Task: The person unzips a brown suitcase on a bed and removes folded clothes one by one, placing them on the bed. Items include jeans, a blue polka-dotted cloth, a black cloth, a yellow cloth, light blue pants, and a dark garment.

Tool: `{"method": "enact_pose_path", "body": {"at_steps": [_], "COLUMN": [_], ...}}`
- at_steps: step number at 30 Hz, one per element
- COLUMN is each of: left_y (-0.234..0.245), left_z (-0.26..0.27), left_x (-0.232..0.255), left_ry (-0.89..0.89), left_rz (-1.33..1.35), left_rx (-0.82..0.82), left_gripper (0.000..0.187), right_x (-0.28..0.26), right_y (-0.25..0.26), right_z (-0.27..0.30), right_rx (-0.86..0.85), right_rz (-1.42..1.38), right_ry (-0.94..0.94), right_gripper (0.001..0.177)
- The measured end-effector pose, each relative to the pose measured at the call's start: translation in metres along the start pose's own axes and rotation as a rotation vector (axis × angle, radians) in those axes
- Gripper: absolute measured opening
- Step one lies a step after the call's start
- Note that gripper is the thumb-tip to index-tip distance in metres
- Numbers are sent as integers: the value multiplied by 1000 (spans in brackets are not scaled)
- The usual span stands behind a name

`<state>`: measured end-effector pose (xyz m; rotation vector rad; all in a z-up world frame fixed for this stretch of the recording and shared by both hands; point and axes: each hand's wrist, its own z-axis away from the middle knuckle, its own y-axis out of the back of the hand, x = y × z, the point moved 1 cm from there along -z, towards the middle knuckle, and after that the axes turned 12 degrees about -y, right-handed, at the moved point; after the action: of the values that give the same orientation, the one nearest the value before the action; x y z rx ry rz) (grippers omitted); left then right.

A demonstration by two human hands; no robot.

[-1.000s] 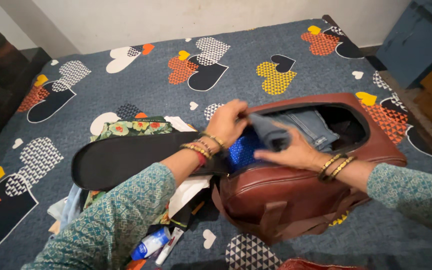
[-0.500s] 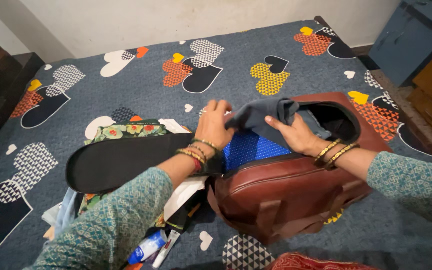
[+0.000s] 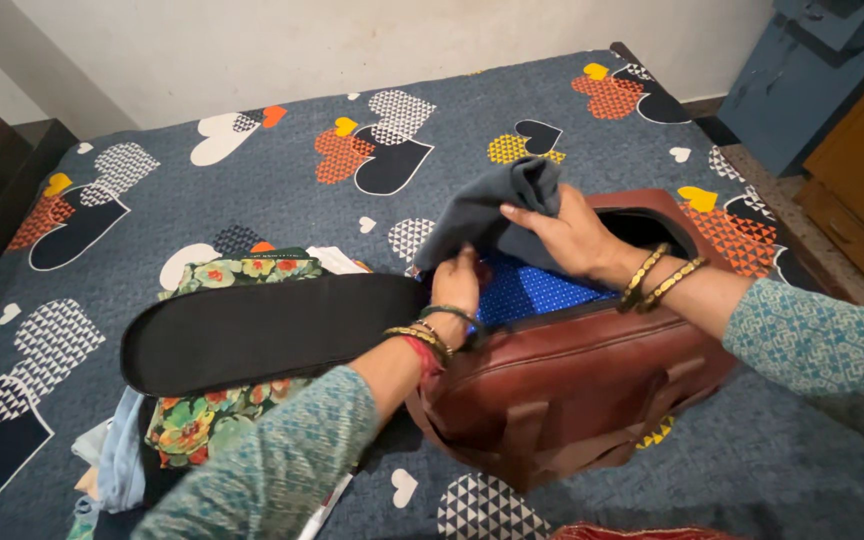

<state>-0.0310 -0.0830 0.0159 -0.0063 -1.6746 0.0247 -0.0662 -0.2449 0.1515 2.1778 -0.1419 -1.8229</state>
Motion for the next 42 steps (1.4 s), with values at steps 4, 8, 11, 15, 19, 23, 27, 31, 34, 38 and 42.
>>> {"method": "enact_pose_path", "body": {"at_steps": [4,8,11,15,19,23,27,31,34,38,42], "left_y": [-23,-34,-24,15,30,47,51,48,52,57,64], "left_z": [13,12,14,26,14,12,9,9,7,-1,-7], "left_x": [12,22,13,11,38,58,67,72,79,91,104], "left_ry": [624,407,236,175,152,141,144,147,127,111,102], "left_rz": [633,1158,1594,1428,1431,1410,1393,1396,1392,1382,1367], "left_rx": [241,118,-104,-254,-245,-252,-286,-314,-337,-366,-408], "left_gripper": [72,66,63,62,62,62,62,62,62,63,63], "right_x": [-17,-38,-59,-76,-61,-36,-12,1,-1,-8,-15], "right_y": [-16,-47,-64,-57,-25,29,53,53,61,69,72], "right_z": [12,26,45,45,11,-21,-20,-17,-18,-16,-13], "right_rx": [-25,48,-203,-239,23,259,-183,-291,-296,-280,-209], "right_rz": [-58,76,-67,360,205,5,-590,-645,-569,-581,-571], "right_ry": [12,12,251,505,245,-239,-715,-784,-829,-854,-801], "right_gripper": [27,29,47,63,54,65,60,52,45,42,40]}}
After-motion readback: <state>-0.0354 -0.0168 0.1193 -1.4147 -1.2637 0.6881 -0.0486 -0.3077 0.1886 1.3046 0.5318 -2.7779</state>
